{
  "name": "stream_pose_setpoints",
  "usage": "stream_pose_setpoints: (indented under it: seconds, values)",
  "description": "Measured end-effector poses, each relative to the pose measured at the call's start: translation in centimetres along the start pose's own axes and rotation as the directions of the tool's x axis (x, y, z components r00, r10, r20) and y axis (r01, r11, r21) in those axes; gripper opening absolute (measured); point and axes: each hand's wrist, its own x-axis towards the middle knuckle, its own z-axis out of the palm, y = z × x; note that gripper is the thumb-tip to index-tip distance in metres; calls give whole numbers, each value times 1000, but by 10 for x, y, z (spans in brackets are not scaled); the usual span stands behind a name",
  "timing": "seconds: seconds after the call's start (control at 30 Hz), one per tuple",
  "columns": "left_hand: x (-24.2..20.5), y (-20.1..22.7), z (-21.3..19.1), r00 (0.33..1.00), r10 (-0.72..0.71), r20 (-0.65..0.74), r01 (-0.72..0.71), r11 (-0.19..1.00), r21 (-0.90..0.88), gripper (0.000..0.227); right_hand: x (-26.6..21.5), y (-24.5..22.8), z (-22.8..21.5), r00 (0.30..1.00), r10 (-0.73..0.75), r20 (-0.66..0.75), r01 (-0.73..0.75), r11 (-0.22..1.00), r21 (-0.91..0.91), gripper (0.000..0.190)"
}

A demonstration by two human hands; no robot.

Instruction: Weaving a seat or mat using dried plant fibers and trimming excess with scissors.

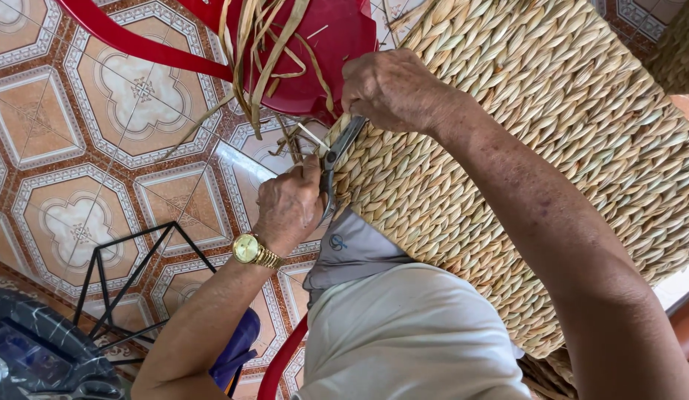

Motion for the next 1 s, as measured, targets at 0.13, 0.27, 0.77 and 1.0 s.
stream_pose_setpoints:
  seconds: [0.13, 0.27, 0.77, 1.0]
  values:
    - [-13, -6, 9, 999, 9, -51, -10, 1000, -17, 47, -8, 5, 7, 992, -68, -111, 76, 995, 67, 13]
    - [-36, -23, 21, 996, 9, -87, -15, 998, -60, 33, -14, -1, -27, 925, -107, -365, 206, 947, 245, 14]
    - [-101, -9, 14, 960, -264, -95, 261, 964, -41, 43, 23, -37, 59, 978, -124, -167, 142, 984, 103, 18]
    - [-86, 6, 8, 970, -225, -96, 216, 971, -102, 50, 11, -46, 26, 999, -2, -37, 25, 785, 618, 10]
